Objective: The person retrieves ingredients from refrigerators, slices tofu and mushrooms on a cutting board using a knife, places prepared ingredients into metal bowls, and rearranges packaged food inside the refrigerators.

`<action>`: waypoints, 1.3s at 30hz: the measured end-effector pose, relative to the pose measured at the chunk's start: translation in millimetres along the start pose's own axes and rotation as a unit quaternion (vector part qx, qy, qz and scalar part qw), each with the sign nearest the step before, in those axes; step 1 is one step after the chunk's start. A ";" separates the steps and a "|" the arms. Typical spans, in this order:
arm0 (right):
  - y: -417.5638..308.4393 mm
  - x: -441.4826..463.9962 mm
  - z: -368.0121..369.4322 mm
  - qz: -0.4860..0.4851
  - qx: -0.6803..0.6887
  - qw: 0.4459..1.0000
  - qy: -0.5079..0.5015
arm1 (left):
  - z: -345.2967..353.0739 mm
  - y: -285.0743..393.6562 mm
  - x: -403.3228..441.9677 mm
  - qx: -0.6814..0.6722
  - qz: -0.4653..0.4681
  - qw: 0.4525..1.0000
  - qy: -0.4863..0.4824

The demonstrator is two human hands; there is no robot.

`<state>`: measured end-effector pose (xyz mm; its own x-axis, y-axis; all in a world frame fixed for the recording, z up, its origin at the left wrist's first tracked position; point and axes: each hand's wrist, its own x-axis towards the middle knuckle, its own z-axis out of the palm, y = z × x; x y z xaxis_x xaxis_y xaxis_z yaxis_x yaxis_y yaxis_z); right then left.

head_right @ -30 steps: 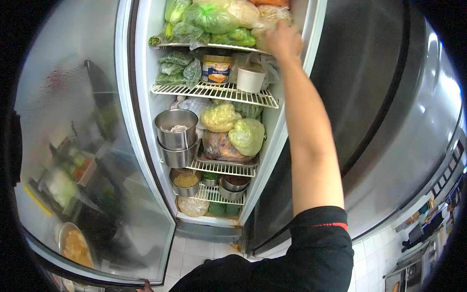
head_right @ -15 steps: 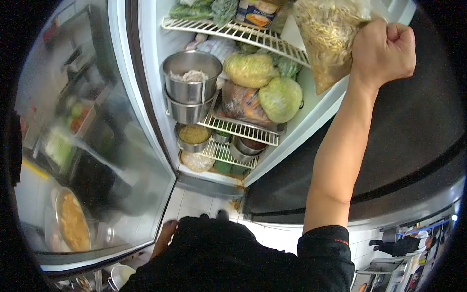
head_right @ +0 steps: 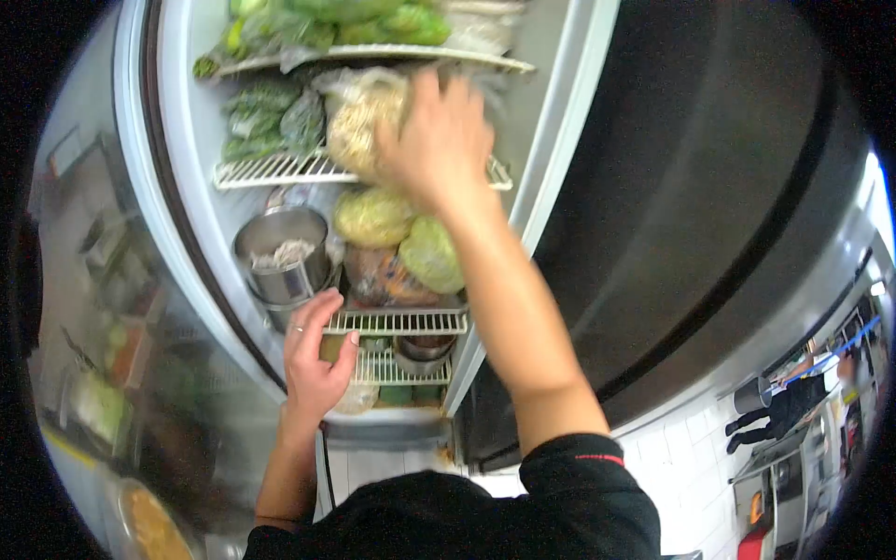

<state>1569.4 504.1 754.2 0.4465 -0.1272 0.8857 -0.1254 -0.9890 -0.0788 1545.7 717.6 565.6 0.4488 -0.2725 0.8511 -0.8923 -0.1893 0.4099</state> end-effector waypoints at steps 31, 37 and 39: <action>116.0 248.2 10.9 -0.179 -0.284 0.938 -0.080 | 105.0 -36.4 178.8 0.280 0.145 0.938 0.145; 107.9 255.4 -15.3 -0.190 -0.268 0.936 -0.126 | 107.3 -40.9 178.6 0.292 0.150 0.932 0.152; 105.8 261.1 -24.7 -0.188 -0.257 0.932 -0.174 | 106.5 -42.4 179.7 0.289 0.149 0.934 0.148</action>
<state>1650.8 368.0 988.4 0.7936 0.1157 0.5973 -0.2698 -0.8130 0.5160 1669.4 576.2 666.2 0.0758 -0.1379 0.9875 -0.7615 -0.6473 -0.0319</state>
